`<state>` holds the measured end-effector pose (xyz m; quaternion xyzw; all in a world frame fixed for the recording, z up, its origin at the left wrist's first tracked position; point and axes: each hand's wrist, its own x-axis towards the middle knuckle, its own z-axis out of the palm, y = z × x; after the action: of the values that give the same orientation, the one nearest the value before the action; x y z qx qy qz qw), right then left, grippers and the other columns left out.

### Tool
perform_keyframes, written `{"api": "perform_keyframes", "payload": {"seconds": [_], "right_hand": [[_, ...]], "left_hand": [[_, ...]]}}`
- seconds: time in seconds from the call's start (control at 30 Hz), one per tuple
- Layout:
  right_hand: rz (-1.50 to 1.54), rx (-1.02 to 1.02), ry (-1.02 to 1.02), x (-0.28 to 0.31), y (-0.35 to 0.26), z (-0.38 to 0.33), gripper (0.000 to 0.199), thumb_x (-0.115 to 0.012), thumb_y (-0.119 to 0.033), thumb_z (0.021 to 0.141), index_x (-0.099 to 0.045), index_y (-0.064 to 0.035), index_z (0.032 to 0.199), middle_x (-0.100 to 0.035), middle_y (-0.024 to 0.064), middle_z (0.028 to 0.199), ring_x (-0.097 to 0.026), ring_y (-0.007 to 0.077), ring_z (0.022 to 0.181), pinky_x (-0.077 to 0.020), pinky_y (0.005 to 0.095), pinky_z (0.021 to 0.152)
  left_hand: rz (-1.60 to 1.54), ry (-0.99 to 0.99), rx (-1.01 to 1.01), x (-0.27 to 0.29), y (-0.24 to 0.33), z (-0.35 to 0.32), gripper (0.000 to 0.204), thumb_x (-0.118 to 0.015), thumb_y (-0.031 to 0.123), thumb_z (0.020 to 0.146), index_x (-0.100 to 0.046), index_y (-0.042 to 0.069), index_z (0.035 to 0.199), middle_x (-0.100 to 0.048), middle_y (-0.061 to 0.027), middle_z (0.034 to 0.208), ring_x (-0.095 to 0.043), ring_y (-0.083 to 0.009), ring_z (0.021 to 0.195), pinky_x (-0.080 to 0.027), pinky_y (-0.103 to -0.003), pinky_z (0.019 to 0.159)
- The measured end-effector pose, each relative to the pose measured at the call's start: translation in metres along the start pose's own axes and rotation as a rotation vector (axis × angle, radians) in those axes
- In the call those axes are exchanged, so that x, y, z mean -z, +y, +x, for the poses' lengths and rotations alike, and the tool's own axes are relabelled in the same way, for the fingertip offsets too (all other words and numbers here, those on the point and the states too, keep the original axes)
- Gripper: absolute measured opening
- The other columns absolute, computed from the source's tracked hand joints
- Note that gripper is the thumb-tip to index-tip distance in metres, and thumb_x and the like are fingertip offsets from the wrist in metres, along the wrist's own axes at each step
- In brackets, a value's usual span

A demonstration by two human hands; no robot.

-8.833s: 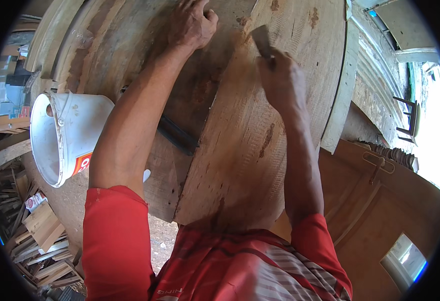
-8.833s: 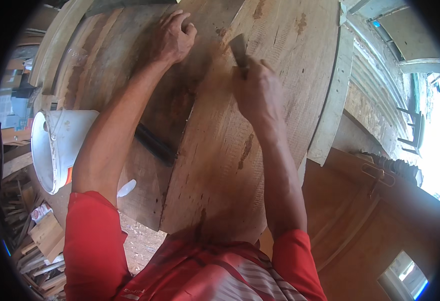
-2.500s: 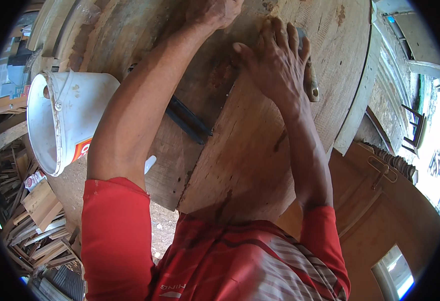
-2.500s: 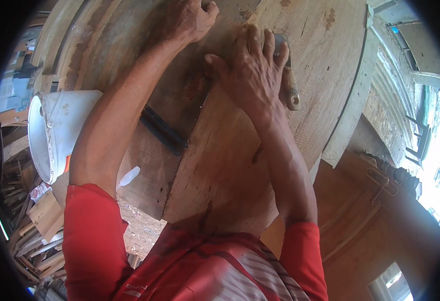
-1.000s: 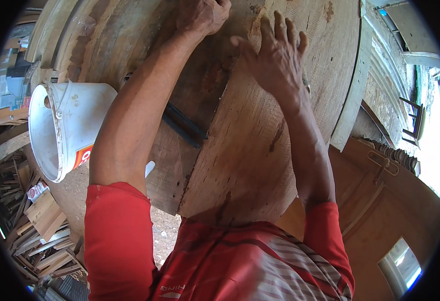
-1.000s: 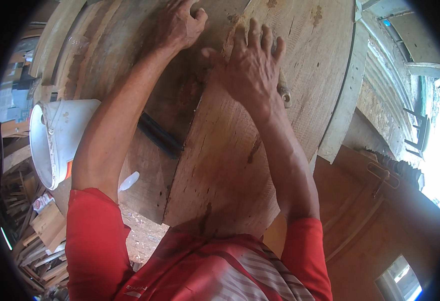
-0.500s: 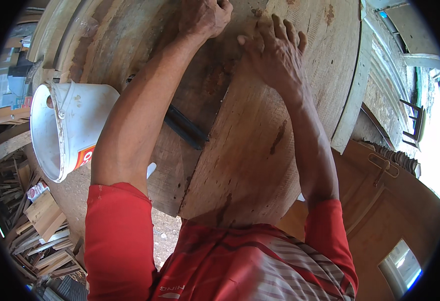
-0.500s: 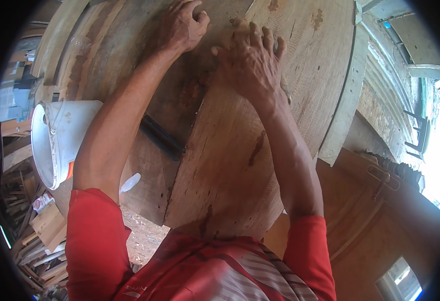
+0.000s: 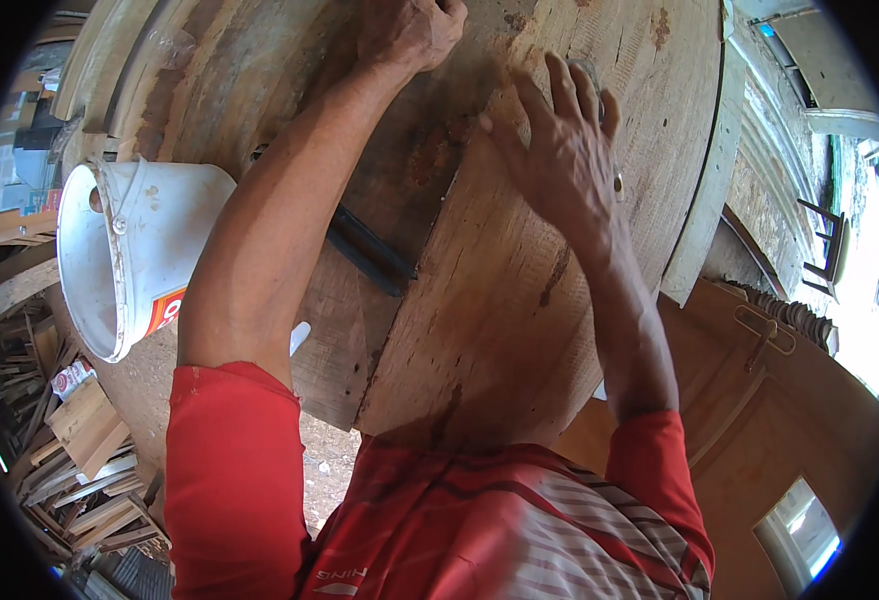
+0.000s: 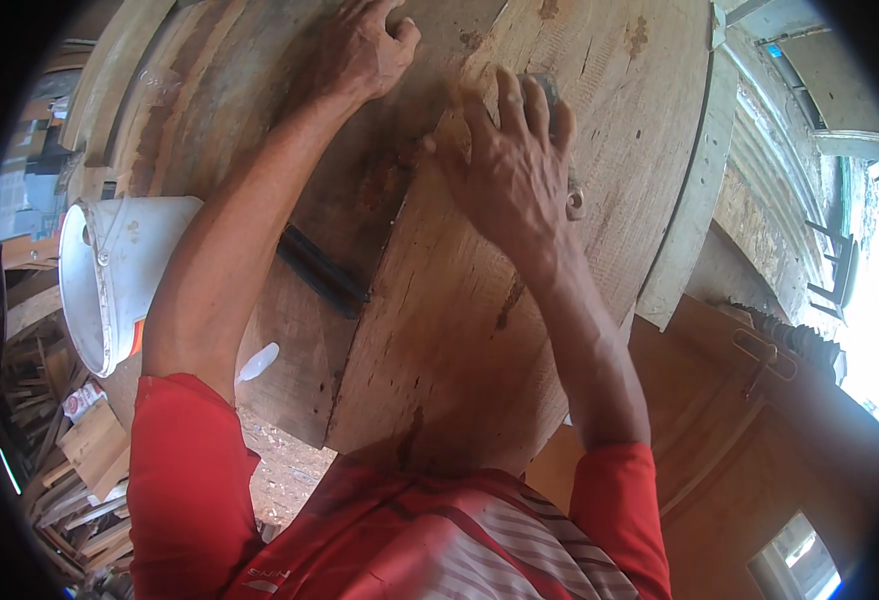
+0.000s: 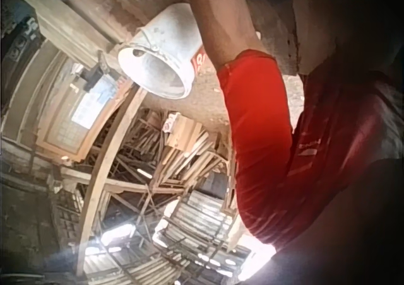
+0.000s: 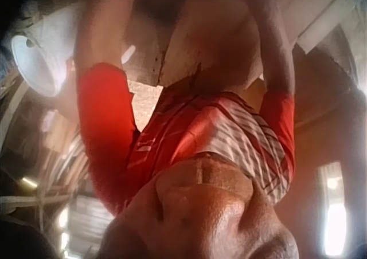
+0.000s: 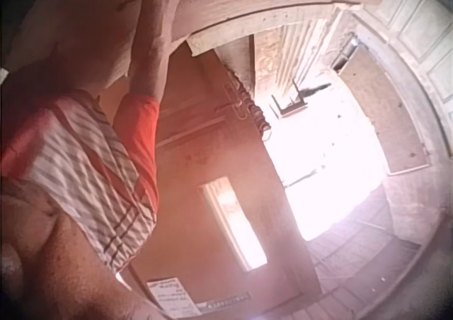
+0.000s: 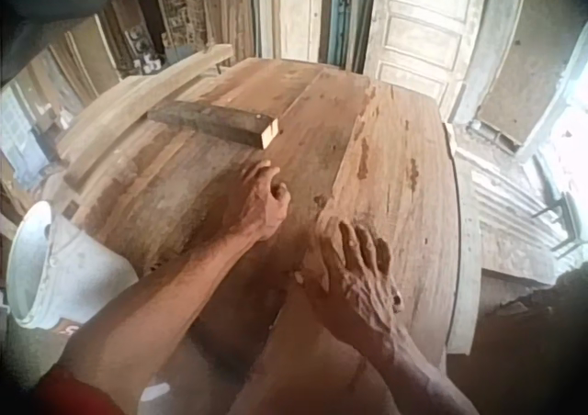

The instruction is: The person applies glue to a wooden board and then uses a scraper to spread it across the surface.

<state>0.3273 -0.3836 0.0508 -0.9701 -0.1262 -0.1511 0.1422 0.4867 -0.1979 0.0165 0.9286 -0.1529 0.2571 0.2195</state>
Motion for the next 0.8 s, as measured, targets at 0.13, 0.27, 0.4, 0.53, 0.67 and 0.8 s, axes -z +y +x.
{"api": "perform_keyframes", "payload": {"seconds": [0.13, 0.27, 0.4, 0.53, 0.67, 0.8], "right_hand": [[0.019, -0.007, -0.045, -0.003, -0.016, -0.016, 0.075, -0.057, -0.056, 0.102, -0.048, -0.0015, 0.152, -0.041, 0.0281, 0.159, -0.033, 0.0475, 0.151, -0.0173, 0.0652, 0.122], [-0.019, -0.051, 0.016, -0.013, -0.015, -0.001, 0.075, -0.055, -0.057, 0.102, -0.048, -0.0013, 0.152, -0.043, 0.0278, 0.156, -0.034, 0.0469, 0.149, -0.0182, 0.0662, 0.121], [0.015, -0.04, -0.013, -0.016, -0.005, 0.01, 0.076, -0.055, -0.059, 0.101, -0.051, -0.0009, 0.15, -0.042, 0.0282, 0.157, -0.035, 0.046, 0.148, -0.019, 0.0657, 0.121], [0.002, -0.058, 0.03, -0.014, 0.002, 0.026, 0.077, -0.056, -0.06, 0.101, -0.052, 0.0004, 0.148, -0.045, 0.0281, 0.155, -0.037, 0.0438, 0.148, -0.02, 0.064, 0.121], [0.032, -0.089, 0.016, -0.018, 0.015, 0.044, 0.073, -0.057, -0.057, 0.101, -0.053, 0.0013, 0.145, -0.049, 0.0282, 0.152, -0.041, 0.0441, 0.146, -0.0208, 0.0629, 0.121], [0.037, 0.006, -0.005, -0.015, 0.004, 0.019, 0.069, -0.058, -0.053, 0.101, -0.053, 0.0008, 0.144, -0.05, 0.0283, 0.152, -0.041, 0.0448, 0.146, -0.0216, 0.0629, 0.12]], "left_hand": [[0.017, -0.035, 0.031, 0.004, 0.004, -0.001, 0.043, -0.06, 0.024, 0.096, -0.064, -0.007, 0.126, -0.06, -0.0272, 0.137, -0.055, -0.0413, 0.131, -0.044, -0.049, 0.113], [0.021, -0.023, 0.007, 0.003, 0.004, 0.0, 0.043, -0.06, 0.024, 0.095, -0.065, -0.007, 0.126, -0.06, -0.0274, 0.137, -0.055, -0.0415, 0.132, -0.044, -0.049, 0.113], [-0.005, -0.012, 0.018, 0.003, 0.004, -0.001, 0.042, -0.061, 0.023, 0.095, -0.066, -0.007, 0.124, -0.061, -0.0275, 0.136, -0.056, -0.042, 0.131, -0.044, -0.05, 0.113], [0.014, 0.027, -0.012, 0.002, 0.0, 0.0, 0.04, -0.061, 0.022, 0.094, -0.067, -0.007, 0.122, -0.063, -0.0281, 0.134, -0.057, -0.042, 0.129, -0.044, -0.05, 0.113], [0.008, 0.04, -0.026, 0.0, 0.005, 0.001, 0.04, -0.061, 0.021, 0.094, -0.067, -0.007, 0.121, -0.063, -0.0282, 0.134, -0.057, -0.0414, 0.129, -0.044, -0.05, 0.113], [-0.022, 0.021, -0.008, 0.0, 0.001, 0.001, 0.04, -0.061, 0.022, 0.094, -0.067, -0.007, 0.122, -0.062, -0.0274, 0.135, -0.056, -0.0407, 0.13, -0.043, -0.05, 0.114]]}}
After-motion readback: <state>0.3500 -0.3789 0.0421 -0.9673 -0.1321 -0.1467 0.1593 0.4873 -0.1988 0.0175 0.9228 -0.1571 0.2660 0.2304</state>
